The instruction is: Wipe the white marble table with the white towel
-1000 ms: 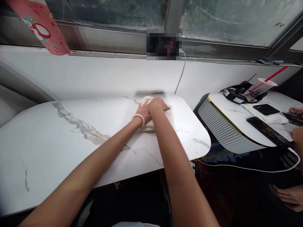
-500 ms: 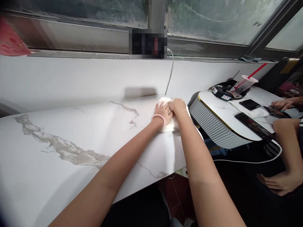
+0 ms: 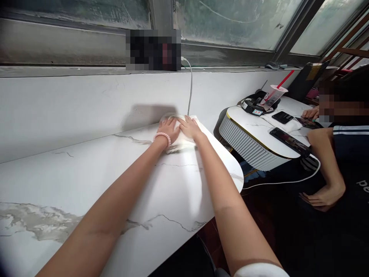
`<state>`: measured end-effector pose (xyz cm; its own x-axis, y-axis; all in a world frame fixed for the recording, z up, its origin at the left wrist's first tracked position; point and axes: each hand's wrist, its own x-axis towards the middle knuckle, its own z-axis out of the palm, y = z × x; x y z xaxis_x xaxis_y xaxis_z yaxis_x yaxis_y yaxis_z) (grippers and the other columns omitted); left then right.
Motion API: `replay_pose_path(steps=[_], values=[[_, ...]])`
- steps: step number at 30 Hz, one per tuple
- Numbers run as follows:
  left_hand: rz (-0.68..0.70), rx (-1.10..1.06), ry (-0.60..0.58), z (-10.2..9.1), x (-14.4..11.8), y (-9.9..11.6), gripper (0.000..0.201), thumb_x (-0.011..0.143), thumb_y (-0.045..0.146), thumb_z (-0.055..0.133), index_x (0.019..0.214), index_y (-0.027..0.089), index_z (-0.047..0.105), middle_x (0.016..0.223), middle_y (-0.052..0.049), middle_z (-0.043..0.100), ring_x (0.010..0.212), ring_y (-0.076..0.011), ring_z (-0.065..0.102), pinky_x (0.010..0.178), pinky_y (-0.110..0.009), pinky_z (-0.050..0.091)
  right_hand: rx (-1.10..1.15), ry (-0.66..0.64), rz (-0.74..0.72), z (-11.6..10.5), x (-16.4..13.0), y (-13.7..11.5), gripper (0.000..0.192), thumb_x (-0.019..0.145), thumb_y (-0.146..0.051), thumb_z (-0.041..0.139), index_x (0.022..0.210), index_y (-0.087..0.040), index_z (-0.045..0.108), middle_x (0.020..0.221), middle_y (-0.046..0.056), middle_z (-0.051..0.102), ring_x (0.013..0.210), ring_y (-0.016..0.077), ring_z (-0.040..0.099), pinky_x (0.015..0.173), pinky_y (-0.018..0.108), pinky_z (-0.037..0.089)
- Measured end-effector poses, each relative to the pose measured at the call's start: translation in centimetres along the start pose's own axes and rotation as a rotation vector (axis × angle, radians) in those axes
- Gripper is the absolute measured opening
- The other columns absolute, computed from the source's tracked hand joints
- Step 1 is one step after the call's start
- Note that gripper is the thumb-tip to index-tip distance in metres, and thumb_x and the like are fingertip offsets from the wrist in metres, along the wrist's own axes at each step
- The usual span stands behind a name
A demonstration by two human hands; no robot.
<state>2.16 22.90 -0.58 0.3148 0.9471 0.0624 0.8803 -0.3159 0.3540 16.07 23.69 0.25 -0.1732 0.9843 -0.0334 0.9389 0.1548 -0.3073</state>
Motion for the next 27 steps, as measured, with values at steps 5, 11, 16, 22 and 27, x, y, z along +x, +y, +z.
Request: replay_pose_path(steps=[5,11,16,22,27], values=[[-0.015,0.016,0.032,-1.3,-0.8,-3.4,0.063,0.096,0.034,0.023,0.155,0.013,0.032,0.164,-0.005,0.030,0.153,-0.0244,0.023,0.127,-0.046,0.015,-0.085,0.205,-0.026,2.5,0.4,-4.5,0.053,0.100,-0.025,0.030,0.150,-0.015,0.045,0.159,0.016,0.038,0.149,0.0295,0.031,0.122,0.052,0.020],[-0.026,0.026,0.042,-2.6,-3.3,-6.2,0.062,0.096,0.032,0.024,0.154,0.013,0.034,0.164,-0.005,0.031,0.153,-0.0237,0.023,0.127,-0.046,0.015,-0.089,0.241,-0.023,3.9,-0.8,-8.7,0.052,0.100,-0.022,0.030,0.149,-0.013,0.045,0.157,0.018,0.039,0.148,0.0295,0.031,0.122,0.047,0.020],[-0.106,0.035,0.057,-4.1,-7.7,-10.0,0.062,0.096,0.032,0.024,0.154,0.013,0.034,0.164,-0.005,0.030,0.153,-0.0242,0.022,0.127,-0.047,0.014,-0.028,0.194,-0.072,5.8,-2.0,-13.8,0.052,0.101,-0.024,0.030,0.150,-0.015,0.043,0.160,0.015,0.035,0.150,0.0281,0.027,0.123,0.049,0.016],[-0.211,0.076,0.108,-6.9,-15.6,-17.9,0.062,0.096,0.034,0.025,0.153,0.015,0.036,0.163,-0.007,0.032,0.153,-0.0265,0.023,0.125,-0.051,0.017,0.007,0.142,-0.214,8.8,-4.5,-23.7,0.052,0.101,-0.026,0.031,0.150,-0.014,0.043,0.161,0.018,0.032,0.152,0.0286,0.024,0.123,0.051,0.015],[-0.313,0.068,0.150,-10.5,-24.8,-26.5,0.060,0.096,0.039,0.028,0.153,0.022,0.037,0.163,-0.005,0.034,0.153,-0.0261,0.023,0.125,-0.052,0.018,0.071,0.069,-0.372,12.0,-7.4,-34.5,0.053,0.102,-0.027,0.028,0.151,-0.012,0.041,0.162,0.019,0.030,0.153,0.0303,0.021,0.124,0.053,0.013]])
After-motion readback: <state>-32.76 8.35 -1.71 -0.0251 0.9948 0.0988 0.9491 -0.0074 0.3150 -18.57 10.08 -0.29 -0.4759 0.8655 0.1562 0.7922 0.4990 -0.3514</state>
